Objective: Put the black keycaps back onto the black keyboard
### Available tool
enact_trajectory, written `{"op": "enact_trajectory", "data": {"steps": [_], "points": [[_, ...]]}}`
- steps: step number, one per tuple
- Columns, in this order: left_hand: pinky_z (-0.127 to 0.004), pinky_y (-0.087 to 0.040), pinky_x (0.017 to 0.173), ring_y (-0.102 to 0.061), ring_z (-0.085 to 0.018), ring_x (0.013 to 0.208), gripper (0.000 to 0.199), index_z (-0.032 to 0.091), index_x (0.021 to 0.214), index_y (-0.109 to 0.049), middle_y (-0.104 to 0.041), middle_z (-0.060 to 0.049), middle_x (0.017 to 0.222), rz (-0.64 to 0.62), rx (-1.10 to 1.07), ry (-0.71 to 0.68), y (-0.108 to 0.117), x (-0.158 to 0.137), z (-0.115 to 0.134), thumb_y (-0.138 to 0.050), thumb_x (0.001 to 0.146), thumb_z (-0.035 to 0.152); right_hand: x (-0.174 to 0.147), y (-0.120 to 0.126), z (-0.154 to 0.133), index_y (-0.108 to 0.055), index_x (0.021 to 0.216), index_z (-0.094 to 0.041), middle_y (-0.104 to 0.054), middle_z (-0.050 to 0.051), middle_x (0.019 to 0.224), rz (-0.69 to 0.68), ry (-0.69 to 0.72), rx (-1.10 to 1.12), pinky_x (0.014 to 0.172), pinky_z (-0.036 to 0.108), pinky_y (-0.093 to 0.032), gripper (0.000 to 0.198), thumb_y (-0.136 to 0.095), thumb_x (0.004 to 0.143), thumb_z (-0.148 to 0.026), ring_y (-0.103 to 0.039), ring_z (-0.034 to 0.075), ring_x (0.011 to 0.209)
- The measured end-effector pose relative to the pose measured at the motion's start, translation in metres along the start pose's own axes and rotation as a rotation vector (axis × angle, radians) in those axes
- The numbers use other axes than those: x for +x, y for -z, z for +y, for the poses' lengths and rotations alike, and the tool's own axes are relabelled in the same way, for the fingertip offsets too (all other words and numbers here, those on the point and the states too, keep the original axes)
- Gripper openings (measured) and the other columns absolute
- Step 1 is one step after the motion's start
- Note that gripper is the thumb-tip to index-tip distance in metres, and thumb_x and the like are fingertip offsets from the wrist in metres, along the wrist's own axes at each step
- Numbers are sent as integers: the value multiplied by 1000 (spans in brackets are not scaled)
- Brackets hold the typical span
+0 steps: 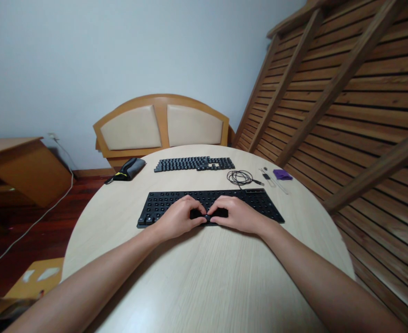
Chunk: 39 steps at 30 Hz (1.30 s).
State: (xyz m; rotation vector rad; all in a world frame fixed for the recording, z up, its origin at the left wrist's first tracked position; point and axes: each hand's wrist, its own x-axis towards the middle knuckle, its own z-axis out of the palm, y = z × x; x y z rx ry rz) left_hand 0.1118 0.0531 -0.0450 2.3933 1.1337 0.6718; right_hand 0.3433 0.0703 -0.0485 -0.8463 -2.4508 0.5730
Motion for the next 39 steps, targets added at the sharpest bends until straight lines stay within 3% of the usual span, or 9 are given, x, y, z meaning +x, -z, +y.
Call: {"op": "enact_trajectory", "data": {"steps": [20, 39], "points": [[-36, -49, 87, -63, -23, 98, 10, 23, 98, -74, -73, -3, 96, 9, -7, 11, -2, -1, -4, -70, 89, 27, 0, 2, -2, -75, 101, -22, -75, 5, 97, -10, -16, -19, 84, 32, -48, 13, -71, 89, -23, -67, 19, 93], [-34, -49, 84, -67, -21, 90, 5, 23, 89, -75, -76, -1, 91, 18, -42, 44, 0, 0, -2, -71, 87, 25, -2, 0, 1, -75, 100, -22, -75, 5, 96, -10, 5, -22, 84, 32, -49, 12, -69, 90, -25, -67, 19, 91]]}}
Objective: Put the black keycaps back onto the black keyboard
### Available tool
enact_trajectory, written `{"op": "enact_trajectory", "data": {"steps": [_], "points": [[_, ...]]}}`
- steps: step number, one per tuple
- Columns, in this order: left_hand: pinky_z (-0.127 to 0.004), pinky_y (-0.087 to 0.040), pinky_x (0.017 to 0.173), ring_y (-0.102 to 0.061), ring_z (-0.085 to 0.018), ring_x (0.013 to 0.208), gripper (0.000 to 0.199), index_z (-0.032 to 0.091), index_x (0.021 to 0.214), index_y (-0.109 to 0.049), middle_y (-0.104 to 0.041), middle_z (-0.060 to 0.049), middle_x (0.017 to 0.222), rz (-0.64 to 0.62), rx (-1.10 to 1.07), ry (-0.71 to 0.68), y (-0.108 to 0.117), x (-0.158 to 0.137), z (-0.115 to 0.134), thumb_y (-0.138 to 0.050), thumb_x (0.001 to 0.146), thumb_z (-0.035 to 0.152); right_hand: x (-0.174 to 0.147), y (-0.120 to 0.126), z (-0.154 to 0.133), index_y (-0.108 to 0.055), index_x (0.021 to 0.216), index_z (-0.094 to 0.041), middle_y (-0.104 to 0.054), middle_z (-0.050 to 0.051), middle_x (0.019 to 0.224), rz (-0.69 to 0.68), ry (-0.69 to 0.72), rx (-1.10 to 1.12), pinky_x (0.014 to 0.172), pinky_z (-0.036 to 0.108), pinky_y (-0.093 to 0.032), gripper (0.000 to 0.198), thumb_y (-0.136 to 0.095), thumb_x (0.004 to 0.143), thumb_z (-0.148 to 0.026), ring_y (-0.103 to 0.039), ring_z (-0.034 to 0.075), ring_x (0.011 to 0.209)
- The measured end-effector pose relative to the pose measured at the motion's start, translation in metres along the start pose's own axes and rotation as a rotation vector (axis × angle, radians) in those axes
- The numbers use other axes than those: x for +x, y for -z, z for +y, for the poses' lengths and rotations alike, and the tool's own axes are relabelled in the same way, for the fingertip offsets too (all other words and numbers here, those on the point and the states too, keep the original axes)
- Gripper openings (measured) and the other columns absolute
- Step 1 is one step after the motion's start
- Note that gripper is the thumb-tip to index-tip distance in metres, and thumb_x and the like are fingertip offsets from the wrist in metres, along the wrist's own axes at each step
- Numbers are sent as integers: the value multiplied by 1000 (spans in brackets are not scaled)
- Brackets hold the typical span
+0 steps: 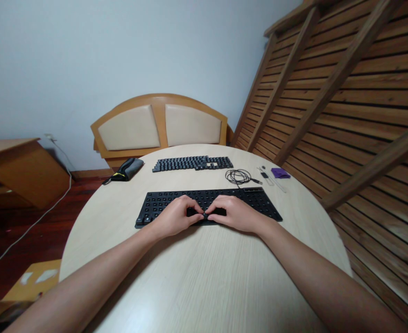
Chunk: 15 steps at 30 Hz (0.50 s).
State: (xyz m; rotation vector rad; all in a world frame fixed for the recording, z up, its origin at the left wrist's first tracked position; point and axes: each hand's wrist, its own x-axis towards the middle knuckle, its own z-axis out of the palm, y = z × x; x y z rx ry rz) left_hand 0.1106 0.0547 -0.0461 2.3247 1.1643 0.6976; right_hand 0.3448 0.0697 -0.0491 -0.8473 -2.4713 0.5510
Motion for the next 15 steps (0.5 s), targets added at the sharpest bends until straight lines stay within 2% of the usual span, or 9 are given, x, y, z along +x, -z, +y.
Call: {"op": "enact_trajectory", "data": {"steps": [15], "points": [[-34, -48, 86, -65, -22, 93, 4, 23, 89, -74, -75, 0, 92, -15, 22, -39, -1, 0, -1, -73, 86, 25, 1, 0, -2, -75, 98, -22, -75, 4, 95, -12, 10, -13, 84, 32, -49, 11, -69, 89, -23, -67, 19, 91]]}}
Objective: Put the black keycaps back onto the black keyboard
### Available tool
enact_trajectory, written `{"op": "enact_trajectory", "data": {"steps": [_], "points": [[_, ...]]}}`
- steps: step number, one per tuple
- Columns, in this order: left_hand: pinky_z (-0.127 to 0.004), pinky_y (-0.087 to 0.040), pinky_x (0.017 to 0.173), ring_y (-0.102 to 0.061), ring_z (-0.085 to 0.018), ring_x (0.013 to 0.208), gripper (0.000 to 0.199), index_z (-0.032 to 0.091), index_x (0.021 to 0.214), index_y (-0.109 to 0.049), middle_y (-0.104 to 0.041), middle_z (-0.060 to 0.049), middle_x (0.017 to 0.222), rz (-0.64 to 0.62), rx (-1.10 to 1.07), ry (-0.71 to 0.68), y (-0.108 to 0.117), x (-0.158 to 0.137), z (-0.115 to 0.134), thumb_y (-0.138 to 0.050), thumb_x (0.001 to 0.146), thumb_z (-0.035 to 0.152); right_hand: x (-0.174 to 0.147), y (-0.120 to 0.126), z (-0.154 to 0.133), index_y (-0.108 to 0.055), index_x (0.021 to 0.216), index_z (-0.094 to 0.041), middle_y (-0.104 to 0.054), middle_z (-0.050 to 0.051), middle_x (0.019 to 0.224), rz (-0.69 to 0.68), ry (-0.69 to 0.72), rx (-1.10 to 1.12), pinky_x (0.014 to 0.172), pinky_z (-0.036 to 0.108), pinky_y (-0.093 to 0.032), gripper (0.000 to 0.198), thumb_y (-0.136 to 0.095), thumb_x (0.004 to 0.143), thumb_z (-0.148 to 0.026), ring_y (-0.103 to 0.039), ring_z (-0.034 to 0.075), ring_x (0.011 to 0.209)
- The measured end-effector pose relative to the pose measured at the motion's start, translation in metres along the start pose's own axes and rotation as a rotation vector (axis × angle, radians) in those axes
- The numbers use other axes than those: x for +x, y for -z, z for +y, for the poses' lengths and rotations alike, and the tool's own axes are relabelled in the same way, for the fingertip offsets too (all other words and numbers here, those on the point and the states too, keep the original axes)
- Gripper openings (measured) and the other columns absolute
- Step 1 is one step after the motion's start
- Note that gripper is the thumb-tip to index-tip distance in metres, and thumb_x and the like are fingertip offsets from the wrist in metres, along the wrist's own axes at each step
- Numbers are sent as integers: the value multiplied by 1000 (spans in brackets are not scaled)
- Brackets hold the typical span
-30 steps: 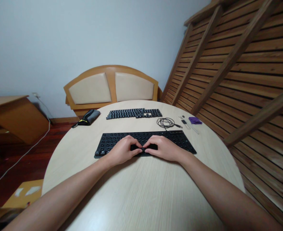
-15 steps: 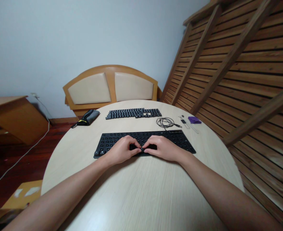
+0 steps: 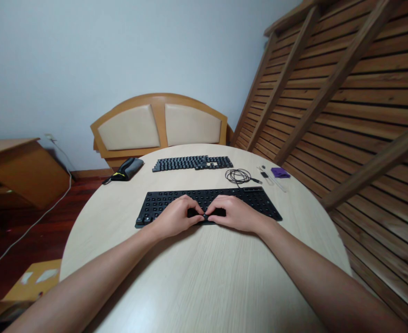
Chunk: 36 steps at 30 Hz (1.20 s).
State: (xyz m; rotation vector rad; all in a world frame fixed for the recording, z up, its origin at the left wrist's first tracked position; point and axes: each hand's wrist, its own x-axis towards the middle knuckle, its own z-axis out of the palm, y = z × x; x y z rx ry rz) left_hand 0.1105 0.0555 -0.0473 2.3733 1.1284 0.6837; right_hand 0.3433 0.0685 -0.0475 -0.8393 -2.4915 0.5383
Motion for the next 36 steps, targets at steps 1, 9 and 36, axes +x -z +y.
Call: {"op": "enact_trajectory", "data": {"steps": [1, 9, 36], "points": [[-35, -48, 87, -65, -22, 94, 4, 23, 89, -74, -75, -1, 92, -4, 6, -4, 0, 0, 0, -73, 86, 25, 0, 0, 0, -75, 97, -22, -74, 4, 95, 1, 5, 1, 84, 32, -49, 10, -69, 89, -22, -67, 19, 90], [-35, -48, 86, -63, -23, 97, 8, 22, 93, -73, -74, -1, 94, -13, 41, -10, 1, -2, 3, -73, 85, 23, 1, -2, -3, -74, 96, -23, -74, 3, 95, 13, 20, -8, 84, 32, -49, 9, -69, 88, -22, -66, 19, 92], [-43, -46, 107, -56, -28, 125, 9, 20, 91, -72, -63, -9, 133, 1, 115, -36, 0, -4, 3, -69, 88, 28, 4, -9, -1, -70, 90, -21, -71, 7, 119, 57, 12, 72, 103, 38, -46, 4, -70, 87, -23, -62, 22, 117]]}}
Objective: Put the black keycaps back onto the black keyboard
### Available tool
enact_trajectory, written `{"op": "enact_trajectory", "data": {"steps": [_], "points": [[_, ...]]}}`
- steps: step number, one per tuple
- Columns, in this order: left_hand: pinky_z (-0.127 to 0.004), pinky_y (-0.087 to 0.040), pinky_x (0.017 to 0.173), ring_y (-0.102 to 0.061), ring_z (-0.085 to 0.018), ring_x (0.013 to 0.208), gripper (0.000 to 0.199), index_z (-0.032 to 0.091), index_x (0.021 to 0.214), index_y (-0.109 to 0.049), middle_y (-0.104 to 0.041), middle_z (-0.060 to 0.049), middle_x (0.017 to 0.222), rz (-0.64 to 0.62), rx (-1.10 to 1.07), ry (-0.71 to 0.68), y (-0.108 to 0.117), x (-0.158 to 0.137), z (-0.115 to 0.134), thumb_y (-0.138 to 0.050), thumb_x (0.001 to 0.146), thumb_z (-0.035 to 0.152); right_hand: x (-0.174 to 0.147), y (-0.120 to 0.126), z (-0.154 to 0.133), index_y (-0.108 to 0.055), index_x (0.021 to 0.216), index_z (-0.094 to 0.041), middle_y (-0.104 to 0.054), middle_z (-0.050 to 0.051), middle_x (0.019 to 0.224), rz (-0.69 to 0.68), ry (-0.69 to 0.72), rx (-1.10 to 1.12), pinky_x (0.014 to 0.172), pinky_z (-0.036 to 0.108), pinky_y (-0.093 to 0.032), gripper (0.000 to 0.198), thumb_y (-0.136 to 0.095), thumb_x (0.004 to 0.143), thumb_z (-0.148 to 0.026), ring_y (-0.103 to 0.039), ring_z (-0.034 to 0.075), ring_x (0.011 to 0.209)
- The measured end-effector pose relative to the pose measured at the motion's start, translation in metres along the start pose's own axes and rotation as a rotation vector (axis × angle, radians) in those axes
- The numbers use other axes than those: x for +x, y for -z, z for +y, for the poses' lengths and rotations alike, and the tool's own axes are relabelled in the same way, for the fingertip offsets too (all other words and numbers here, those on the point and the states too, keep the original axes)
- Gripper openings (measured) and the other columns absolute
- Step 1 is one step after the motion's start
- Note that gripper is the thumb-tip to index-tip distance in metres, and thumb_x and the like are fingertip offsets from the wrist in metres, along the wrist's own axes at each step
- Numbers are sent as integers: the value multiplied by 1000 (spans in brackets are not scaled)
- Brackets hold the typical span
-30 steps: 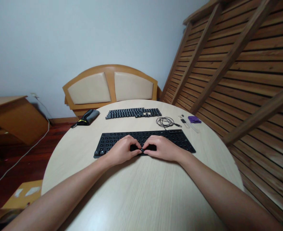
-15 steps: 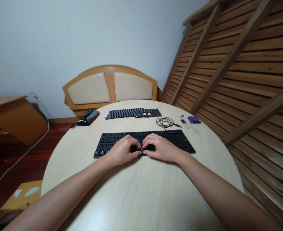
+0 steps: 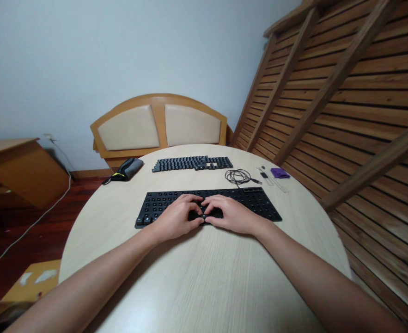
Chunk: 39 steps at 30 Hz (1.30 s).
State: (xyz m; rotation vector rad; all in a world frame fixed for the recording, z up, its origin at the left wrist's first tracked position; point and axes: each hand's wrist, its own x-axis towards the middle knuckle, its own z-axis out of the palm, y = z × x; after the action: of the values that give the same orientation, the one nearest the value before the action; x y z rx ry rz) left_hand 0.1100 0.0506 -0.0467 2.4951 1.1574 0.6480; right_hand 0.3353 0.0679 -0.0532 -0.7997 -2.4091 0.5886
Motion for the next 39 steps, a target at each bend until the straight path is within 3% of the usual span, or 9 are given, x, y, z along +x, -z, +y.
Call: {"op": "enact_trajectory", "data": {"steps": [7, 20, 39], "points": [[-48, -44, 111, -49, -32, 138, 11, 18, 94, -70, -64, -13, 136, -81, 24, 55, 2, 1, 6, -67, 89, 27, 0, -3, 1, -69, 91, -22, -72, 7, 119, -1, -34, 44, 102, 38, -46, 6, -71, 86, -24, -63, 23, 118], [-52, -48, 106, -55, -35, 133, 11, 18, 98, -67, -67, -13, 132, -107, 96, 27, 2, 1, 10, -64, 91, 25, 1, 1, -6, -69, 90, -22, -73, 6, 114, -33, -70, 5, 97, 37, -48, 5, -69, 87, -26, -66, 22, 110], [-53, -50, 105, -58, -35, 129, 12, 18, 99, -69, -68, -14, 130, -101, 117, -26, -1, 1, 6, -63, 92, 25, 0, 5, -9, -69, 97, -23, -70, 6, 122, -91, -84, -58, 99, 38, -48, 8, -67, 92, -27, -64, 23, 116]]}}
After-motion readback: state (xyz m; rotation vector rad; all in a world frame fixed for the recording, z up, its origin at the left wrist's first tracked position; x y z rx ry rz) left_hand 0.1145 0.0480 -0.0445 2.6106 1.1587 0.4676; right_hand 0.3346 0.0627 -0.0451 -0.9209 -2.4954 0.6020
